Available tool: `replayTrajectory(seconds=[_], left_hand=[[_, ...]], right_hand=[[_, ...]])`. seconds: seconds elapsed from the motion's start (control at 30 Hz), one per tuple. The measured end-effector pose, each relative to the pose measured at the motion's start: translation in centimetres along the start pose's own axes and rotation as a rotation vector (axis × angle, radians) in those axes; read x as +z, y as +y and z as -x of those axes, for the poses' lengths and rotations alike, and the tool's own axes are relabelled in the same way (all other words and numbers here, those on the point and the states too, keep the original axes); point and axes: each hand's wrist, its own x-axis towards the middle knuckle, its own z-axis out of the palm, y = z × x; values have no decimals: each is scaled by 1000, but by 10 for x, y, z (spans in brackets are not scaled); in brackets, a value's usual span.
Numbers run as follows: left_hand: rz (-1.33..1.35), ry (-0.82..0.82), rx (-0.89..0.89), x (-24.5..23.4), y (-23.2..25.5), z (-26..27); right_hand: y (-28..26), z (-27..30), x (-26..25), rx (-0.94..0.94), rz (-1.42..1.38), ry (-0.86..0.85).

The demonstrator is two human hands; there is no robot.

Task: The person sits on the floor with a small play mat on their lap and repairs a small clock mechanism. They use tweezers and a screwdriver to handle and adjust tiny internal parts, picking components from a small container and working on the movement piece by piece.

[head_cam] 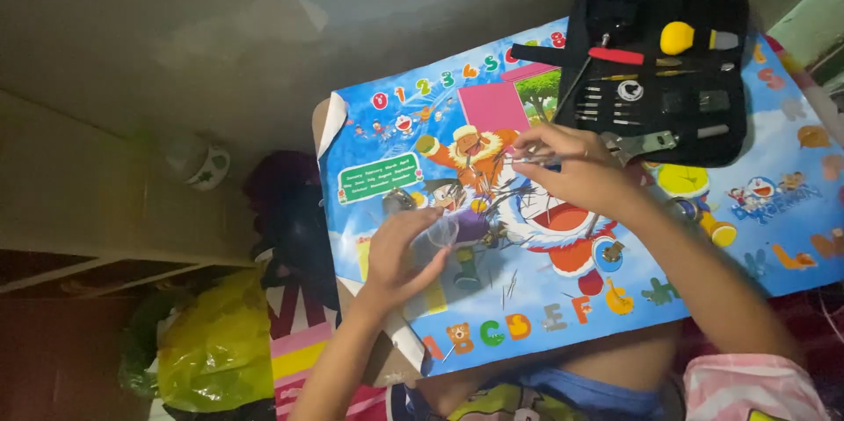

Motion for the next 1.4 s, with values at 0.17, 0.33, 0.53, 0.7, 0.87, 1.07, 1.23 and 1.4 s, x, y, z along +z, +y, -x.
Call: replayTrajectory(seconds=[0.17,0.33,0.53,0.7,0.87,1.07,1.23,1.4], left_hand=[[14,7,38,1,4,2],[-29,39,37,4,6,4],[-71,31,40,2,9,2],[-108,40,39,0,9,0],[-134,35,65,2,9,0],[-66,-38,31,7,15,-3],[-37,-95,59,21,16,-1],[-19,-111,53,21,14,-1]], right_hand=[[5,6,-10,-230,279,-19],[22,11,-19,-237,375,-63],[25,11,-16,-232,389,-59],[40,12,-12,-102,321,-63],[38,15,-10,-36,315,-33],[39,17,-15,-277,61,29],[4,29,-7,-386,-198,-14],[-23,29,3,-453,-282,-119]])
